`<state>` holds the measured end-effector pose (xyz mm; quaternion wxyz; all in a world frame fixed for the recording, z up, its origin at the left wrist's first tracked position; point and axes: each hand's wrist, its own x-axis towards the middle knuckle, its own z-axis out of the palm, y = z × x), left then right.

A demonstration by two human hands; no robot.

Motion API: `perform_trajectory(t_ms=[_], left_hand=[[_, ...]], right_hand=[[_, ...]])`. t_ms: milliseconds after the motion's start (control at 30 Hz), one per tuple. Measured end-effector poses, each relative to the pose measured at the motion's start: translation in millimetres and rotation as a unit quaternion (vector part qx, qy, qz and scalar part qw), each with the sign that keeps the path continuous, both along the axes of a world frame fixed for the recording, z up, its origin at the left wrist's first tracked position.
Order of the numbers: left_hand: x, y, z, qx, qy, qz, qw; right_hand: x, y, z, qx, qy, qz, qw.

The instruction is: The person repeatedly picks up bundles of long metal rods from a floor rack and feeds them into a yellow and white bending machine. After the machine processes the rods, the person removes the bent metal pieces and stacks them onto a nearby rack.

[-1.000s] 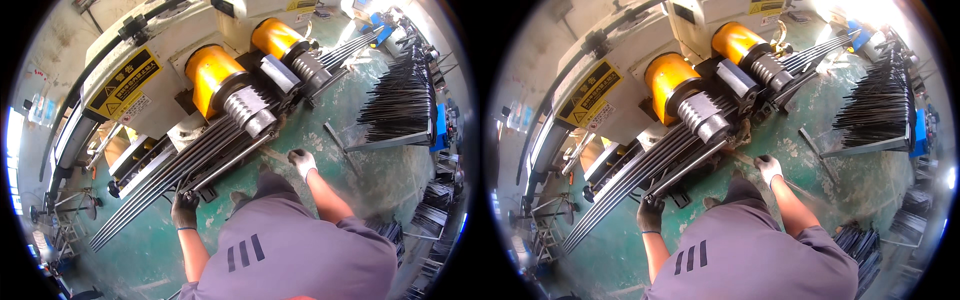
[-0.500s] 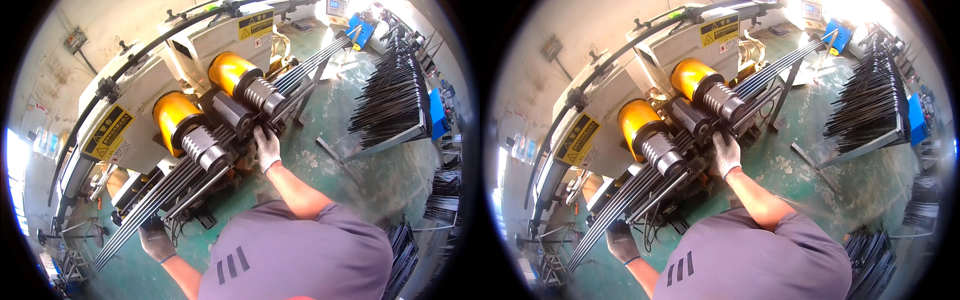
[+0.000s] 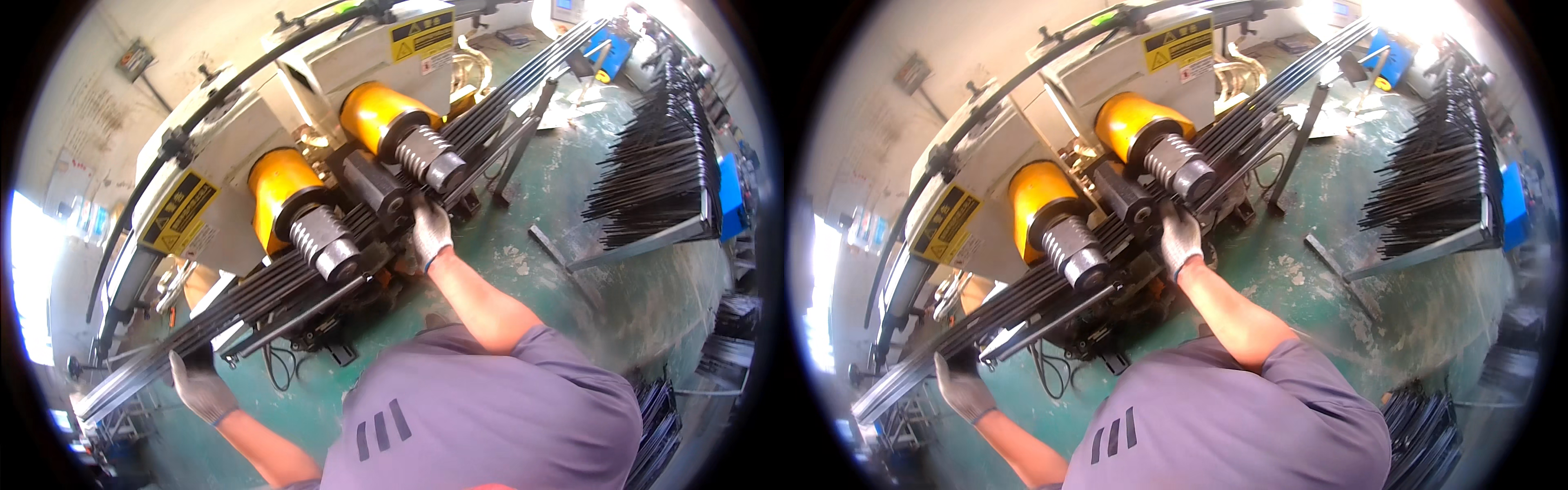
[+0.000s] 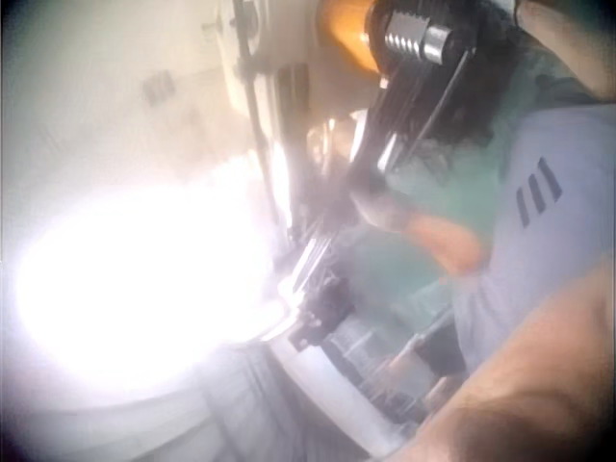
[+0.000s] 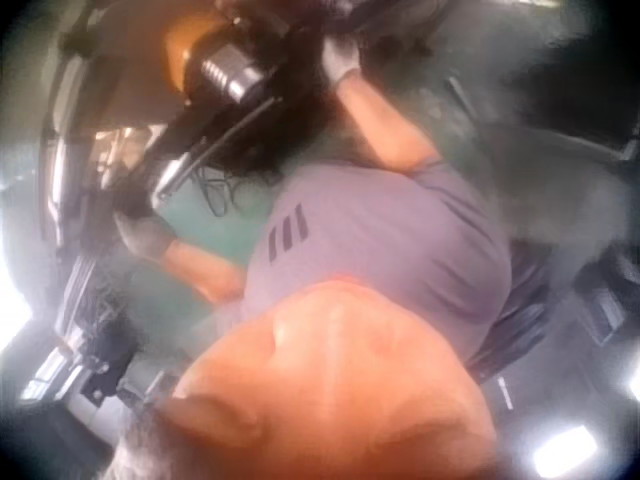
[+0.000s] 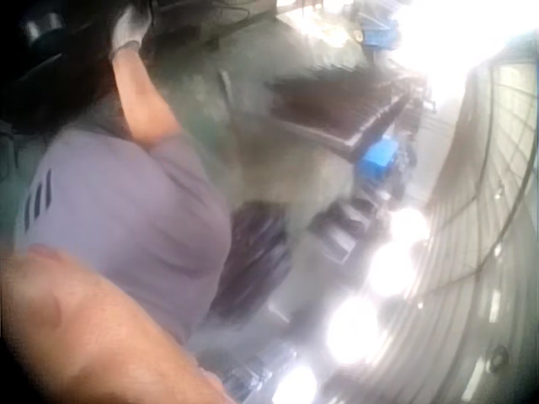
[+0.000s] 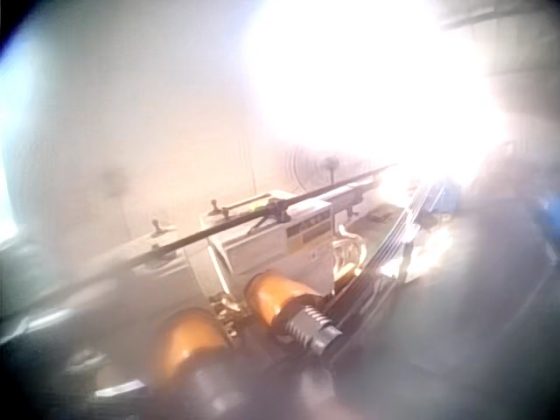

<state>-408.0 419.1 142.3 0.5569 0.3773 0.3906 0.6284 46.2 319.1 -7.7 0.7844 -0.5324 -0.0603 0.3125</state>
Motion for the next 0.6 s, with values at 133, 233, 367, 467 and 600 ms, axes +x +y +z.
perform_trajectory(t_ms=[133,233,367,467,600], left_hand=[[0.6,20.8,59.7,0.069,0.071,0.058,0.993],[12.8,36.8,96.5,0.116,0.119,0.104,0.981],[69.0,31.4,136.0,0.167,0.260,0.146,0.940],[117.3,24.2,163.5,0.184,0.167,0.092,0.964],[133.1,44.5,175.2,0.383,0.406,0.112,0.822]], right_hand=[[0.7,4.6,29.0,0.008,0.065,-0.020,0.998],[4.6,7.8,32.1,0.023,0.054,-0.016,0.998],[37.7,19.0,-19.6,-0.124,-0.330,-0.013,0.936],[48.1,46.8,-19.7,0.064,-0.069,-0.036,0.995],[55.3,46.1,-17.8,0.111,0.004,-0.003,0.994]])
